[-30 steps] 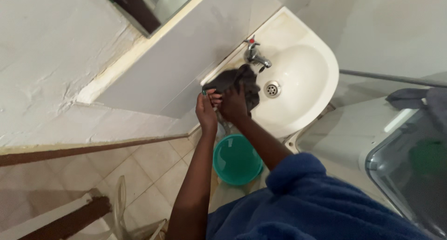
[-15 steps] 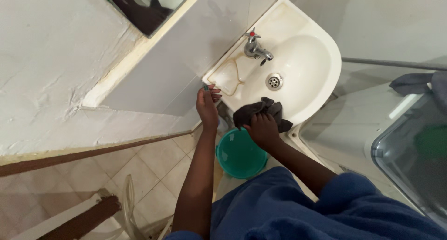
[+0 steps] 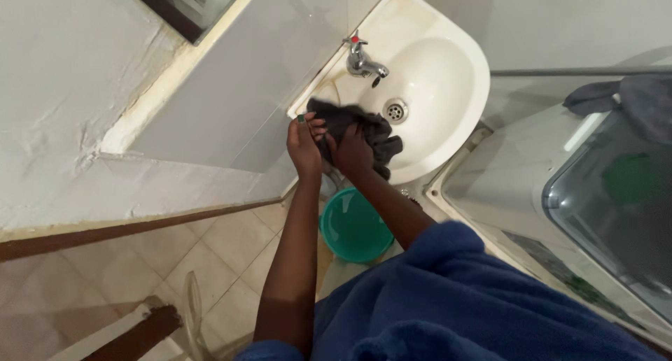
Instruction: The person wipes the surfaces and hardware of a bathroom sink using a cloth, then sprays the hardware with a liquid from a bottle and continues wiping.
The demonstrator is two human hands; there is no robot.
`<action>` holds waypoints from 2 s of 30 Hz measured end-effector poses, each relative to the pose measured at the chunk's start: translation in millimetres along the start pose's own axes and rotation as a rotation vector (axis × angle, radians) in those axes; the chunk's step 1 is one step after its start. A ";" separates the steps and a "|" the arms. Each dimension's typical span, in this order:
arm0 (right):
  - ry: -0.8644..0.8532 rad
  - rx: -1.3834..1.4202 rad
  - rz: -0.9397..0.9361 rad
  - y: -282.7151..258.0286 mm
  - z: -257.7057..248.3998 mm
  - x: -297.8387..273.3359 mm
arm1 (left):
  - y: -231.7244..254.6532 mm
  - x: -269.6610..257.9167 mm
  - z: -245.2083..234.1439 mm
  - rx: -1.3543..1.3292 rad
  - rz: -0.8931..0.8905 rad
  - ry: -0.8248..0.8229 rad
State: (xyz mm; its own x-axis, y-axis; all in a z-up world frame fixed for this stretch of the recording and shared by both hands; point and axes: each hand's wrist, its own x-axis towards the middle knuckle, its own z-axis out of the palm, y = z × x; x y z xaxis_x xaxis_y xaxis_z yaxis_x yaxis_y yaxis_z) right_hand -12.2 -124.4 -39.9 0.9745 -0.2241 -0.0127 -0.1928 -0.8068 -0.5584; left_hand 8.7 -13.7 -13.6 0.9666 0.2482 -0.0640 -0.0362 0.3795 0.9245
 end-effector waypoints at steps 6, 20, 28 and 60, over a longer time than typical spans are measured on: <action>-0.270 -0.071 -0.460 88.6 -91.5 -46.7 | 3.9 -10.7 9.9 0.039 0.054 -0.062; -0.254 -0.337 -0.857 133.3 -94.4 -37.7 | -45.7 3.5 -43.8 -0.127 -0.048 0.093; -0.194 -0.126 -0.615 96.6 -45.9 -48.3 | -26.2 3.3 -0.1 -0.048 -0.021 0.036; -0.612 -0.795 -0.166 240.0 -64.6 117.5 | -33.0 11.2 81.5 1.066 0.518 0.185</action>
State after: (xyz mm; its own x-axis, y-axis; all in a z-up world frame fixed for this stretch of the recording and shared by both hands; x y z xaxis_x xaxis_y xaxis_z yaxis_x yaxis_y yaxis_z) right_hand 48.6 -379.7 -121.8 0.8446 0.0617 -0.5318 0.1464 -0.9821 0.1185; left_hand 41.3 -96.0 -14.2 0.8450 0.3104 0.4356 -0.0978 -0.7109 0.6964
